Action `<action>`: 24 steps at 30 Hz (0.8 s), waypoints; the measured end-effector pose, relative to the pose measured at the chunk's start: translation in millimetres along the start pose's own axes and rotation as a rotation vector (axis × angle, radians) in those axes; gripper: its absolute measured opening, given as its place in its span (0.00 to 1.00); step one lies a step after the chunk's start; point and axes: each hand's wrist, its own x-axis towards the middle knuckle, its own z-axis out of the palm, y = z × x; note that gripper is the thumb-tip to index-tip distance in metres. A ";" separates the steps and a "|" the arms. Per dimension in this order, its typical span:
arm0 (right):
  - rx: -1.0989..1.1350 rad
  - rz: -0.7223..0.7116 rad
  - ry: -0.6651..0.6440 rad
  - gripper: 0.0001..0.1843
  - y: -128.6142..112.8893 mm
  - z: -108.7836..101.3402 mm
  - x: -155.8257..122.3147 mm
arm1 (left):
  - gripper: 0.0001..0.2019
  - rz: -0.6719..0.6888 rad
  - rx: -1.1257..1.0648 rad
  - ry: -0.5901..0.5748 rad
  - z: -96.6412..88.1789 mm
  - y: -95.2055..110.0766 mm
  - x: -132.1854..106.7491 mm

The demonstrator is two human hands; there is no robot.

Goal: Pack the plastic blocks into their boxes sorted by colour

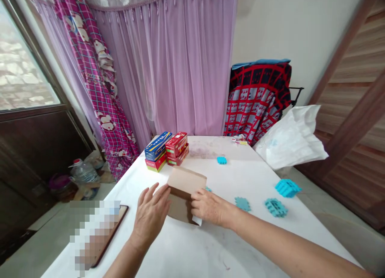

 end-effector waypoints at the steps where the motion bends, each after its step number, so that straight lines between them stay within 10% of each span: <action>1: 0.007 0.002 0.005 0.11 -1.9 5.3 0.6 | 0.19 -0.039 0.013 -0.055 3.3 -2.0 -2.6; 14: 0.041 0.238 0.068 0.10 -3.3 10.7 -8.5 | 0.19 -0.340 0.094 -0.514 8.5 -11.7 20.4; 24: 0.471 1.039 0.244 0.20 -51.3 22.2 -26.4 | 0.25 -0.346 0.083 -0.614 8.5 15.9 21.0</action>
